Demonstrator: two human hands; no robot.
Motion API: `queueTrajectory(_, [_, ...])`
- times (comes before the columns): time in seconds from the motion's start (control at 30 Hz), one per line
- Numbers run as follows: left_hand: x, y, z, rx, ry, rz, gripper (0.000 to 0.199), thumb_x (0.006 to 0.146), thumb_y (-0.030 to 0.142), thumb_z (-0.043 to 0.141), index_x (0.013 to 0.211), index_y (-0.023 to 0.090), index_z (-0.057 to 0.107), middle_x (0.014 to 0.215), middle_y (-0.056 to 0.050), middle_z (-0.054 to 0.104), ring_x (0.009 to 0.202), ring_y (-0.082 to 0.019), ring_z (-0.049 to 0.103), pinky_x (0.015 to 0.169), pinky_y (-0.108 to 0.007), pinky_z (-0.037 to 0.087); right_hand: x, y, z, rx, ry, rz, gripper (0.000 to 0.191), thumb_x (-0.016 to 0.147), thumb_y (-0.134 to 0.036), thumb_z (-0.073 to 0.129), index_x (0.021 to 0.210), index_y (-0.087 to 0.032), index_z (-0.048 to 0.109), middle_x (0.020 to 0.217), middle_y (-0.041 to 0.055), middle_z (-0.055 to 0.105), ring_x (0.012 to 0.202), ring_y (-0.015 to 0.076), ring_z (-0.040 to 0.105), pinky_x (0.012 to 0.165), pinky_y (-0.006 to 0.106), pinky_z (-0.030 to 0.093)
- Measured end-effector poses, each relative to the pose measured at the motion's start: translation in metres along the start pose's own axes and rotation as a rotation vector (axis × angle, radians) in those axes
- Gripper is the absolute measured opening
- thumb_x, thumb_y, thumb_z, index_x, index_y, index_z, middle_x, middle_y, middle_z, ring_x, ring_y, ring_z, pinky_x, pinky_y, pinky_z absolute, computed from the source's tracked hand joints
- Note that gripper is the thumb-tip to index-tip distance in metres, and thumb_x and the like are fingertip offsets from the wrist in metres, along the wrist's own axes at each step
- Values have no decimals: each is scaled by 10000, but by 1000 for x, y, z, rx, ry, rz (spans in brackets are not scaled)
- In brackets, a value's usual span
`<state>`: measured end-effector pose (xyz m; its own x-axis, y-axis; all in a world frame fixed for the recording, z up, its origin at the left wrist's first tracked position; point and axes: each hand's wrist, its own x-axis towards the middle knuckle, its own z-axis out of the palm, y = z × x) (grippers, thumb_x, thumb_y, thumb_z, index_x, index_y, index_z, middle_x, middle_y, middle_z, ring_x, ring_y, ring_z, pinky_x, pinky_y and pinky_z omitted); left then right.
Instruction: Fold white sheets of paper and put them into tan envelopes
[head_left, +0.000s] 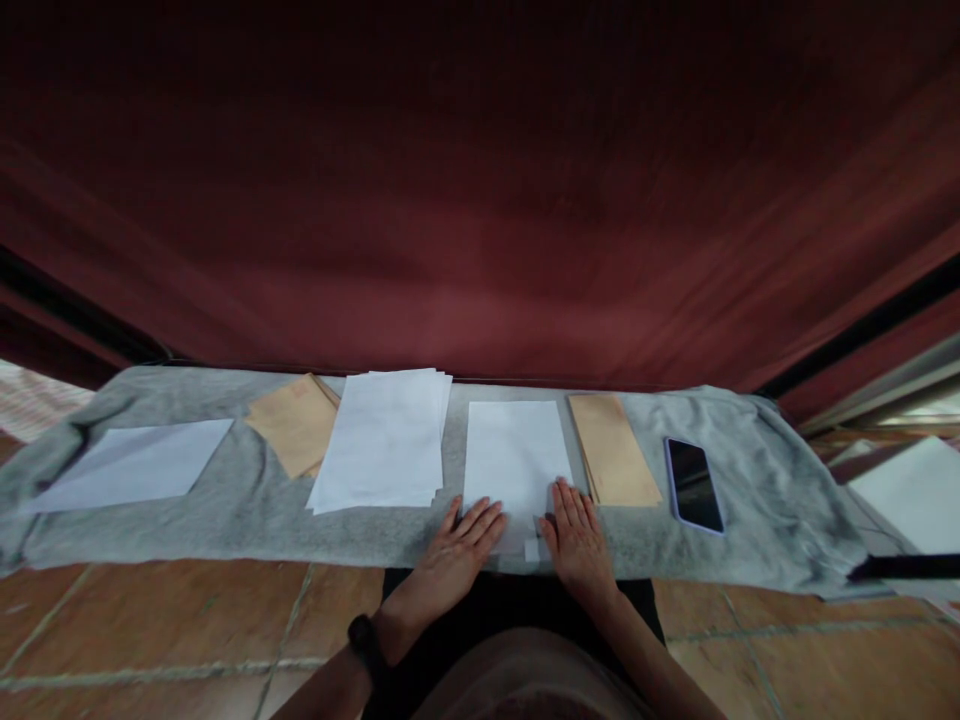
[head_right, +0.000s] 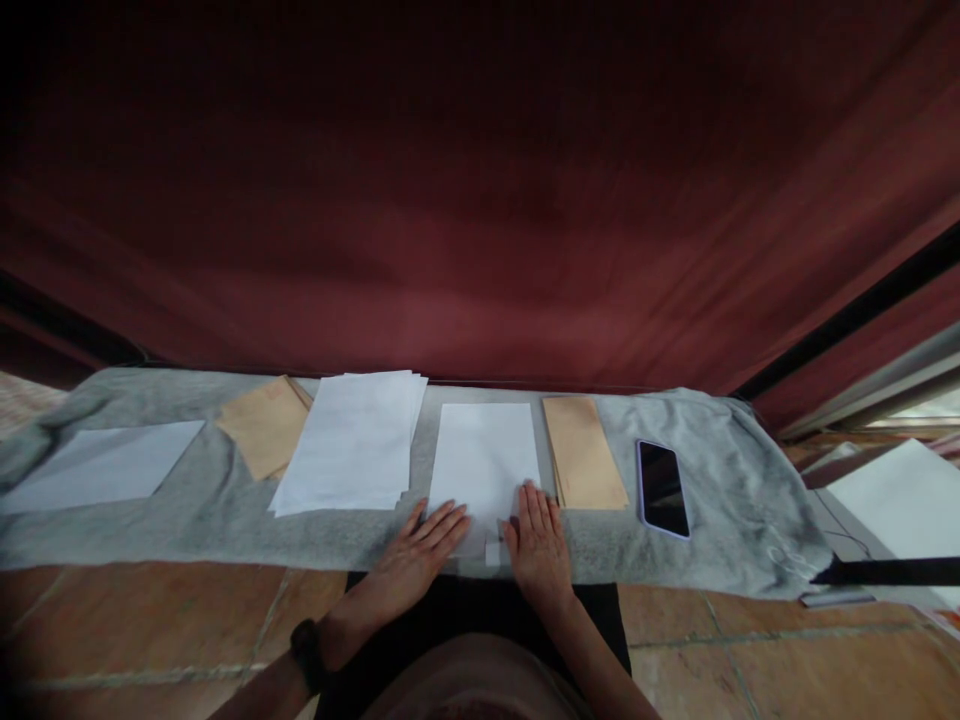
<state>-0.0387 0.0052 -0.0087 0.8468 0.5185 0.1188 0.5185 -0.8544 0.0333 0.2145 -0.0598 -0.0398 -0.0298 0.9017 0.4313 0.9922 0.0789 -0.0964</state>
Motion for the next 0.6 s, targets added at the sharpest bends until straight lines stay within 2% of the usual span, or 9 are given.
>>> queueTrajectory(0.07, [-3, -6, -1, -2, -9, -23, 636, 959, 40, 349, 1555, 262, 364, 1603, -45, 424, 1509, -198, 331, 1264, -495, 173, 2, -8, 0, 16, -29, -7, 647, 1069, -413, 384, 1617, -113, 215, 1579, 169, 422, 1448, 304, 430, 1201, 493, 327])
queueTrajectory(0.13, [-6, -8, -3, -14, -22, -45, 632, 957, 44, 347, 1553, 252, 367, 1606, -54, 418, 1503, -205, 343, 1261, -502, 191, 4, -16, 1, 36, -67, -25, 602, 1069, -400, 385, 1595, -124, 291, 1580, 148, 430, 1458, 293, 417, 1207, 485, 319])
queueTrajectory(0.2, [-8, -5, -5, -51, -27, -50, 548, 1007, 202, 415, 1552, 236, 366, 1614, -75, 400, 1506, -234, 339, 1257, -519, 213, 5, -21, 2, 53, -99, -37, 564, 1066, -377, 391, 1571, -129, 352, 1583, 135, 430, 1463, 284, 411, 1210, 476, 317])
queueTrajectory(0.27, [-7, 0, -7, -102, -5, -61, 597, 1013, 414, 481, 1559, 211, 350, 1619, -106, 383, 1506, -256, 338, 1250, -511, 255, 5, -23, 2, 64, -121, -38, 543, 1062, -354, 396, 1554, -124, 386, 1584, 134, 427, 1465, 281, 407, 1210, 472, 320])
queueTrajectory(0.33, [1, 7, -7, -139, 33, -92, 635, 1022, 477, 457, 1570, 187, 322, 1621, -124, 374, 1503, -241, 345, 1237, -471, 308, 6, -22, 3, 75, -136, -32, 534, 1062, -339, 388, 1547, -116, 398, 1583, 134, 428, 1470, 278, 400, 1208, 468, 325])
queueTrajectory(0.47, [39, 9, 0, -152, 84, -162, 566, 1065, 364, 337, 1579, 133, 286, 1634, -134, 344, 1521, -213, 302, 1231, -434, 331, 23, -17, 7, 109, -171, -18, 523, 1072, -319, 334, 1549, -115, 395, 1584, 128, 430, 1482, 243, 383, 1208, 444, 334])
queueTrajectory(0.6, [89, -8, 15, -147, 95, -219, 554, 1067, 342, 263, 1564, 106, 323, 1623, -144, 363, 1524, -222, 296, 1238, -460, 312, 54, -12, 18, 118, -204, -14, 522, 1058, -275, 321, 1552, -121, 393, 1611, 119, 388, 1501, 236, 345, 1222, 449, 315])
